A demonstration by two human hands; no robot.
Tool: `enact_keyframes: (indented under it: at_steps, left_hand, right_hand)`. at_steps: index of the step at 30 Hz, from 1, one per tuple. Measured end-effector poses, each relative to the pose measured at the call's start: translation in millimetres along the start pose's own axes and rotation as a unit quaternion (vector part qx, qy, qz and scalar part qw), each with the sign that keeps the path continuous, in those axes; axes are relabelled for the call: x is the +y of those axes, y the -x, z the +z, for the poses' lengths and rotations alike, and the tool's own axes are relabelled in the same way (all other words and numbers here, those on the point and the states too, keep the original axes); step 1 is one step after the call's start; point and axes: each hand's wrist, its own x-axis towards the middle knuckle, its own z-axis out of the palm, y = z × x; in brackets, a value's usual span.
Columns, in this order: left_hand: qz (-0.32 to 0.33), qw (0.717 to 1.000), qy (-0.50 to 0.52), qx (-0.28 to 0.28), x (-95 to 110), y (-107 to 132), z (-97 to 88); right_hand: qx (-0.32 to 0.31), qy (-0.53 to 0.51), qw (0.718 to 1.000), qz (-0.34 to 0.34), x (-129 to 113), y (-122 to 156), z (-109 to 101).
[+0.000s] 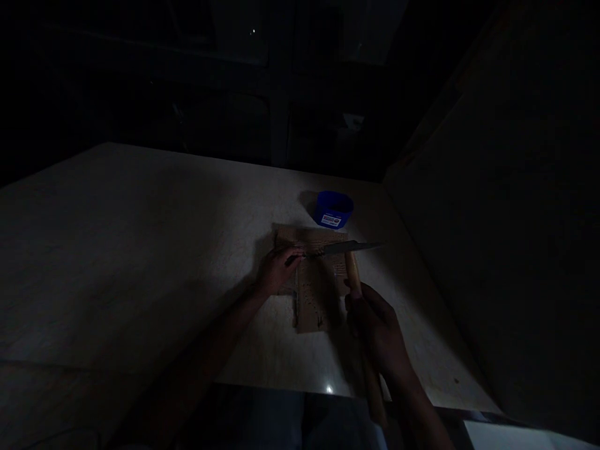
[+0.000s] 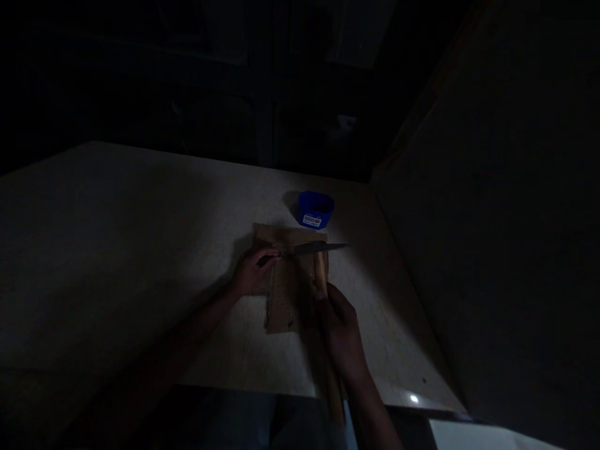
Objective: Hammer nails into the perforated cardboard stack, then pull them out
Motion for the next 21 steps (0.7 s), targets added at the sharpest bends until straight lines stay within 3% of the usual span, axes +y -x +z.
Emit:
enact_keyframes:
  at_steps: [12,21]
  left_hand:
    - [-0.011,1.0,0.006,-0.004,2,-1,0.3]
    - [-0.026,1.0,-0.006,-0.013,4,0,-0.8]
  right_hand:
    - [-0.01,0.052,0.997,-0.06,-3,-8,11]
    - [-0.064,0.119,0.988,-0.081,-4,-12,13]
